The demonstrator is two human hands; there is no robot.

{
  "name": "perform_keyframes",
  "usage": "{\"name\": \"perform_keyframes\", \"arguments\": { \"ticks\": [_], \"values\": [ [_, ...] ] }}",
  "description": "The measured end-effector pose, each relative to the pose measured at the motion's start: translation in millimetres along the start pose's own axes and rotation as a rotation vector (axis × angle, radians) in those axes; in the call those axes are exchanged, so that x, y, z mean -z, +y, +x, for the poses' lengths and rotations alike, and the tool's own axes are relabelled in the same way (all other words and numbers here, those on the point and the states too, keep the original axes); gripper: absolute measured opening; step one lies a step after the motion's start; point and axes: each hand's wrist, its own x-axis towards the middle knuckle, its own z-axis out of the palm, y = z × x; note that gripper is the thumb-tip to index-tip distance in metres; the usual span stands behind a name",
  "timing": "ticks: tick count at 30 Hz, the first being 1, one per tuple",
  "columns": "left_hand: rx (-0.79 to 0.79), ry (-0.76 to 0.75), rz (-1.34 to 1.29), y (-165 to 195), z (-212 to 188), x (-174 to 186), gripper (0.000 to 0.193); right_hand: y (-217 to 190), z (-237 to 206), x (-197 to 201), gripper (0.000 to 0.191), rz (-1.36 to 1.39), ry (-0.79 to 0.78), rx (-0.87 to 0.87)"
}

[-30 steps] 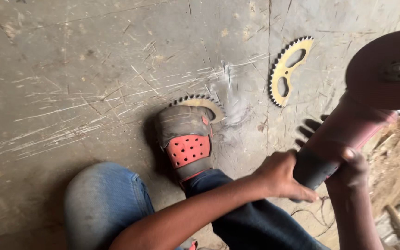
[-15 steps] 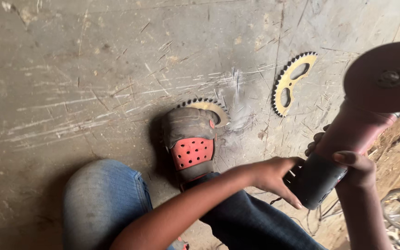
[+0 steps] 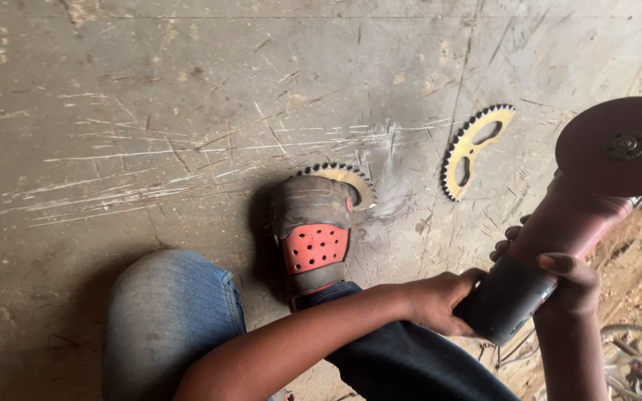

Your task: The person sits on the floor and uses an angle grinder to grind the teeth and edges of metal sprockets, holding each sprocket steady with a foot while sparks fly. They reposition the sprockets by hand between grinding passes and work on several pieces one after another.

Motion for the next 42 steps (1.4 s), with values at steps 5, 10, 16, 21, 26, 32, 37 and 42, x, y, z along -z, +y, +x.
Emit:
{"name": "perform_keyframes", "arguments": {
  "ticks": [5, 10, 16, 21, 26, 32, 37, 42],
  "values": [
    [-0.038, 0.015, -0.091, -15, 0, -5, 0.088, 0, 3, -13, 0.060, -0.016, 0.031, 0.011],
    [-0.174, 0.037, -0.101, -17, 3, -5, 0.082, -8, 4, -22, 0.062, -0.071, 0.051, -0.003],
    [-0.081, 0.006, 0.088, -9, -2, 0, 0.097, -11, 9, -28, 0.066, -0.294, 0.115, -0.079],
    [0.336, -0.135, 0.776, 53, -67, 44, 0.020, 13, -2, -20, 0.072, -0.432, -0.058, -0.018],
    [-0.073, 0.977, 1.397, 131, -289, 100, 0.024, 55, -34, -10, 0.060, -0.583, -0.031, -0.216],
    [0.436, 1.867, 1.180, 51, -523, 54, 0.025, 92, -58, -41, 0.045, -0.609, -0.075, -0.347],
    [1.106, 2.235, 1.919, -68, -575, 35, 0.036, 96, -83, -84, 0.036, -0.663, -0.016, -0.350],
    [1.367, 2.343, 1.505, -91, -583, 41, 0.044, 97, -87, -102, 0.034, -0.689, -0.036, -0.387]
  ]
}}
